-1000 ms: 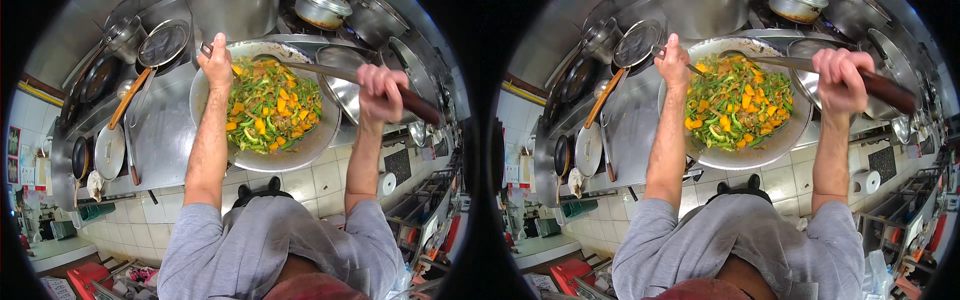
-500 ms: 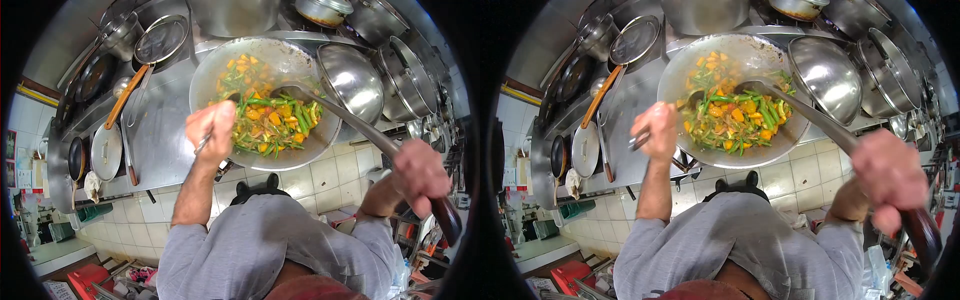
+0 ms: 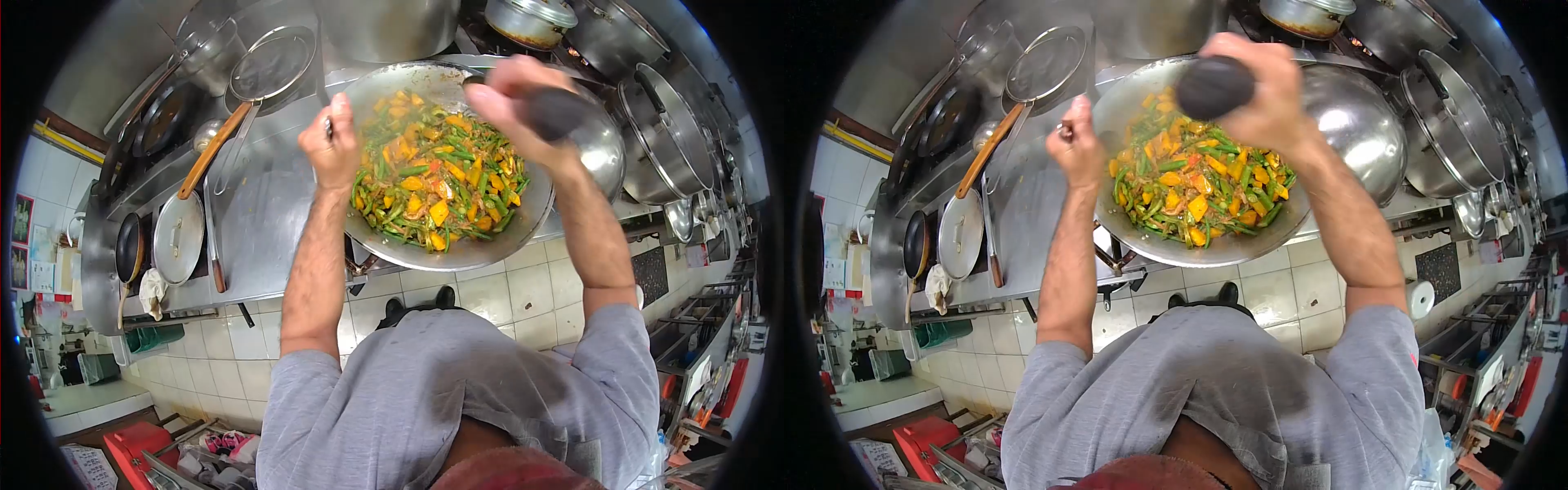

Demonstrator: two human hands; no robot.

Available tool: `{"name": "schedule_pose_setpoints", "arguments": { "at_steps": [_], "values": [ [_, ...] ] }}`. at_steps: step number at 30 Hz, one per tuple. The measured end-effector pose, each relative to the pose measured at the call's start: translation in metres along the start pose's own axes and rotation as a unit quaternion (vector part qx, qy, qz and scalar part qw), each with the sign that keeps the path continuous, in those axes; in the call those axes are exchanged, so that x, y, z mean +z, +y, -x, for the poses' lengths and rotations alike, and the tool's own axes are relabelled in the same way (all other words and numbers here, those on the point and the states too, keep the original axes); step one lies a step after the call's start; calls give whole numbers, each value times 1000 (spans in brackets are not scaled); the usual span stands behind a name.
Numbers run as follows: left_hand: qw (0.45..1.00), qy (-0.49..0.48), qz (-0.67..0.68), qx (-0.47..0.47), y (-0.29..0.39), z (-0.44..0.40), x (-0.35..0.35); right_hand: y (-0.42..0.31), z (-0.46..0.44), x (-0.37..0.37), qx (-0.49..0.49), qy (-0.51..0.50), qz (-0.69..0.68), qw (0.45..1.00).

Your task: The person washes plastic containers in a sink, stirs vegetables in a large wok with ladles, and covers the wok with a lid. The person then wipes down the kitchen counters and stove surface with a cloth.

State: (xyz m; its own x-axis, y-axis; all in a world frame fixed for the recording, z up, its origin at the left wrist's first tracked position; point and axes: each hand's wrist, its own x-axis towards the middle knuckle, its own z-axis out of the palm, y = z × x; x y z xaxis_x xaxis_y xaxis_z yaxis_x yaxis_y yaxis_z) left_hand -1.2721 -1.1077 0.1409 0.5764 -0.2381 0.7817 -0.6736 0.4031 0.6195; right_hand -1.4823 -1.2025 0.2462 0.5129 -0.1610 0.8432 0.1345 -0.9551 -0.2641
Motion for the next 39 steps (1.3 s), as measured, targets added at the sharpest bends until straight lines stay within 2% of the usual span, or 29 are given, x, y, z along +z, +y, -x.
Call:
{"name": "schedule_pose_setpoints", "arguments": {
  "at_steps": [2,3,4,5,6,7,8,12,15,17,18,20,22,23,24,25,27,28,30,31,32,34,36,38,39],
  "values": [
    [994,15,-16,-103,-22,6,12,9,-5,25,134,115,-120,977],
    [994,17,-17,-104,-32,-2,18,26,-12,20,174,199,-134,955],
    [980,108,24,-167,-43,-10,19,33,-20,7,213,250,-179,927],
    [951,199,64,-227,-53,-16,19,69,-22,-14,200,300,-300,883],
    [952,200,64,-225,-66,-24,20,104,-20,-40,243,334,-287,864],
    [919,246,122,-283,-82,-25,18,118,-19,-62,266,385,-320,824],
    [877,289,180,-340,-98,-23,20,135,-8,-79,292,399,-328,805],
    [830,335,215,-390,-135,-4,65,170,40,-99,333,484,-350,730],
    [841,280,239,-397,-120,-15,80,168,73,-101,315,488,-385,717],
    [845,212,294,-394,-106,-18,85,129,78,-91,235,428,-409,771],
    [844,212,296,-393,-90,-18,83,101,74,-88,205,376,-416,802],
    [874,84,336,-341,-51,-21,73,49,63,-85,90,256,-411,870],
    [882,52,350,-311,-19,-24,56,2,51,-83,16,184,-383,905],
    [895,-10,357,-269,-5,-27,47,-18,48,-88,0,162,-363,918],
    [901,-72,364,-224,8,-30,38,-27,48,-104,-38,81,-349,933],
    [900,-72,367,-224,25,-35,28,-41,46,-114,-53,64,-323,943],
    [916,-134,353,-134,52,-37,5,-62,41,-124,-94,48,-320,942],
    [916,-134,354,-135,61,-32,-7,-74,39,-124,-82,92,-321,939],
    [935,-149,304,-105,76,-25,-28,-89,35,-126,-106,54,-374,920],
    [938,-171,297,-54,80,-20,-39,-95,32,-130,-107,53,-371,921],
    [938,-192,289,-4,83,-14,-50,-100,30,-136,-103,-33,-406,907],
    [943,-223,249,7,106,-1,-62,-103,29,-135,-94,-118,-438,886],
    [932,-279,231,7,113,12,-68,-104,32,-122,-67,-149,-416,895],
    [936,-282,210,32,104,28,-58,-99,39,-90,-77,-105,-391,911],
    [949,-257,180,27,95,37,-50,-99,47,-70,-88,-29,-369,925]
  ]
}}
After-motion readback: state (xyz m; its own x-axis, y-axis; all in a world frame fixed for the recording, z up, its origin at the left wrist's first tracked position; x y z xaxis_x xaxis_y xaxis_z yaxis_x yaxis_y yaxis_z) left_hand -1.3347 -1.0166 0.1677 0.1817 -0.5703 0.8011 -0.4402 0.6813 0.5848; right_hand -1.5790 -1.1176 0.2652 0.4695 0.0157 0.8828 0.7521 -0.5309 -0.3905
